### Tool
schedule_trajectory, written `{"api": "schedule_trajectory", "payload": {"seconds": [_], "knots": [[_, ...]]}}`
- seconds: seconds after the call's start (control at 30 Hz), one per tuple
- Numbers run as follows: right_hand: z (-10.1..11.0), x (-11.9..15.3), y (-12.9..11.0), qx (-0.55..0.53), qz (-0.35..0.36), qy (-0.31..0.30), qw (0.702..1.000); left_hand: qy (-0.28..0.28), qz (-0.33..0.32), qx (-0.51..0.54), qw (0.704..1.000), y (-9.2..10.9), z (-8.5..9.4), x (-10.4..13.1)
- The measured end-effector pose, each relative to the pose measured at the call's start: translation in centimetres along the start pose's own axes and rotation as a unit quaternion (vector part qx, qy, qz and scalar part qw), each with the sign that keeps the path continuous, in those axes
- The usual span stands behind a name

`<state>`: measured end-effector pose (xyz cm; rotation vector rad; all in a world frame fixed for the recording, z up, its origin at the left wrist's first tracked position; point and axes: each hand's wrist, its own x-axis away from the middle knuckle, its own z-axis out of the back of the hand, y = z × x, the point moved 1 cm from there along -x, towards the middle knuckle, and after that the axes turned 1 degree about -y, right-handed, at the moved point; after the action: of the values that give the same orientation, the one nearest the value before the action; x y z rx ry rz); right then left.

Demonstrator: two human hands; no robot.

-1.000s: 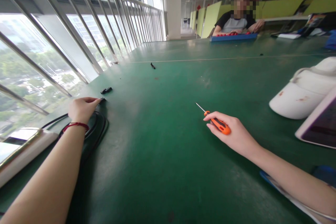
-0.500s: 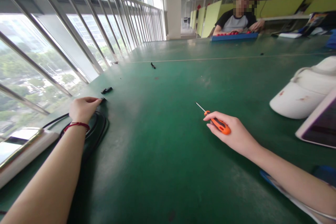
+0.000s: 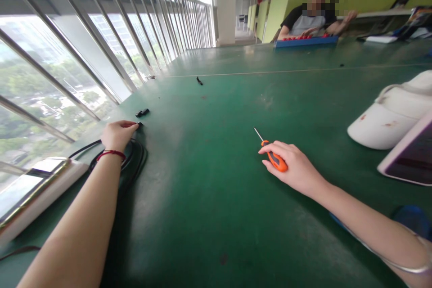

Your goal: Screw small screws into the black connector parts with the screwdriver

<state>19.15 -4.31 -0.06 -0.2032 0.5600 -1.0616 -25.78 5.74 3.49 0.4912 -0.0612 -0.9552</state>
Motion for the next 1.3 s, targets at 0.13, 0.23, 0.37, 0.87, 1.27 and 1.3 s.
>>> {"api": "schedule_trajectory", "payload": {"seconds": [0.13, 0.23, 0.37, 0.87, 1.27, 1.3], "knots": [[-0.1, 0.0, 0.1, 0.008, -0.001, -0.012, 1.0, -0.008, 0.0, 0.0, 1.0, 0.0, 0.1, -0.1], [-0.2, 0.0, 0.2, 0.018, 0.01, -0.011, 1.0, 0.001, 0.0, -0.012, 1.0, 0.2, 0.2, 0.2], [-0.2, 0.0, 0.0, 0.021, 0.016, -0.008, 1.0, 0.0, 0.007, -0.024, 1.0, 0.7, 0.4, 0.5], [-0.1, 0.0, -0.3, 0.016, 0.001, -0.032, 0.999, -0.007, -0.024, 0.026, 0.999, 0.9, 0.1, -0.2], [0.3, 0.2, -0.5, -0.172, -0.114, 0.104, 0.973, -0.142, -0.479, 0.143, 0.854, 17.1, -5.0, 13.6], [0.4, 0.2, -0.5, -0.18, -0.108, 0.119, 0.97, -0.156, -0.514, 0.126, 0.834, 17.9, -5.8, 14.8]]}}
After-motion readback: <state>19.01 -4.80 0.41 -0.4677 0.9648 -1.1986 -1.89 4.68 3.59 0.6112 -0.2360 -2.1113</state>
